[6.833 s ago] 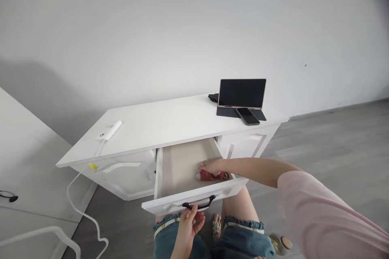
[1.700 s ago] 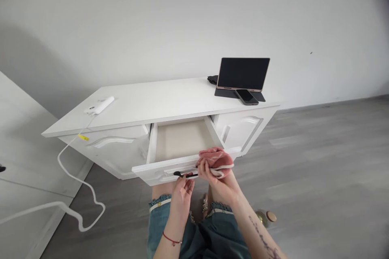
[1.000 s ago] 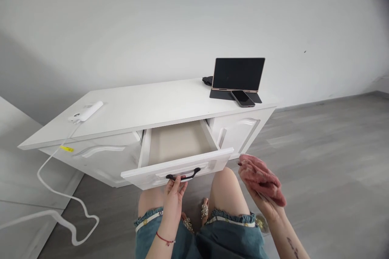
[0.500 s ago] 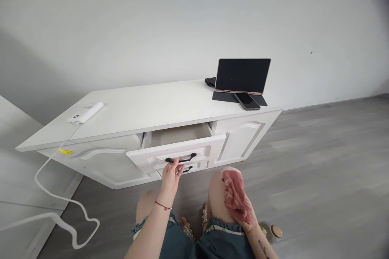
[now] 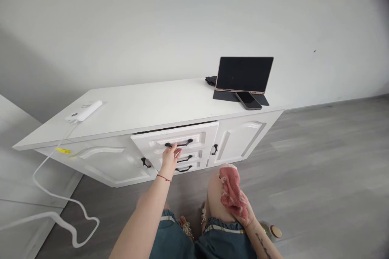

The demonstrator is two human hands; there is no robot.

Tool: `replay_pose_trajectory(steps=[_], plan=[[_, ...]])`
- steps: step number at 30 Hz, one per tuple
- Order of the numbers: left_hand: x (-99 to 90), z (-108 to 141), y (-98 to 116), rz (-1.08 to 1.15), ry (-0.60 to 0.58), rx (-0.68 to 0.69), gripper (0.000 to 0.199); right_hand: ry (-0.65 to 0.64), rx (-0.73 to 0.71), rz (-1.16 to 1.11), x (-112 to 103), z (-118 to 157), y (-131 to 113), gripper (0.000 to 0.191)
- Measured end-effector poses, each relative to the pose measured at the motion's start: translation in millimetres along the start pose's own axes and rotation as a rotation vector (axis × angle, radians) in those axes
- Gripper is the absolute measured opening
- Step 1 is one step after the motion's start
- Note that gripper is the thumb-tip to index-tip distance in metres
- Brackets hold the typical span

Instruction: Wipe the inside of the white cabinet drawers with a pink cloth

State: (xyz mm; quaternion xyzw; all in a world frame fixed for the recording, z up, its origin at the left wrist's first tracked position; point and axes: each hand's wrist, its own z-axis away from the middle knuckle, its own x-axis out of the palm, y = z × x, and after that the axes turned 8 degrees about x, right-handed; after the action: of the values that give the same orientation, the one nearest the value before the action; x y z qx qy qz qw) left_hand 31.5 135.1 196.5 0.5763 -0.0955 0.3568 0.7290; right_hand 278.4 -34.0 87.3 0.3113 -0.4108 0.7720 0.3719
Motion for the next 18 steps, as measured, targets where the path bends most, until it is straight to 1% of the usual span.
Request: replay_pose_trajectory(steps=[3,5,8,15,18], plan=[[3.2,-6,2,-0.019,-0.005,0.004,0.024,-0.012,0.097,-0.119,2,0,-1,0.019],[5.4,-9,3,-0.023,-0.004,0.002,0.025,-0.032,0.120,-0.137,4,0,-2,0.016],[8.3,-14,4,-0.026,-0.002,-0.008,0.024,-0.047,0.129,-0.134,7,2,-3,0.015],[9.7,-21,6,-0.047,-0.004,-0.029,0.023,-0.032,0.175,-0.100,12,11,-2,0.019],[8.6,-23,6,-0.053,-0.003,-0.038,0.023,-0.038,0.117,-0.029,12,14,-2,0.019]])
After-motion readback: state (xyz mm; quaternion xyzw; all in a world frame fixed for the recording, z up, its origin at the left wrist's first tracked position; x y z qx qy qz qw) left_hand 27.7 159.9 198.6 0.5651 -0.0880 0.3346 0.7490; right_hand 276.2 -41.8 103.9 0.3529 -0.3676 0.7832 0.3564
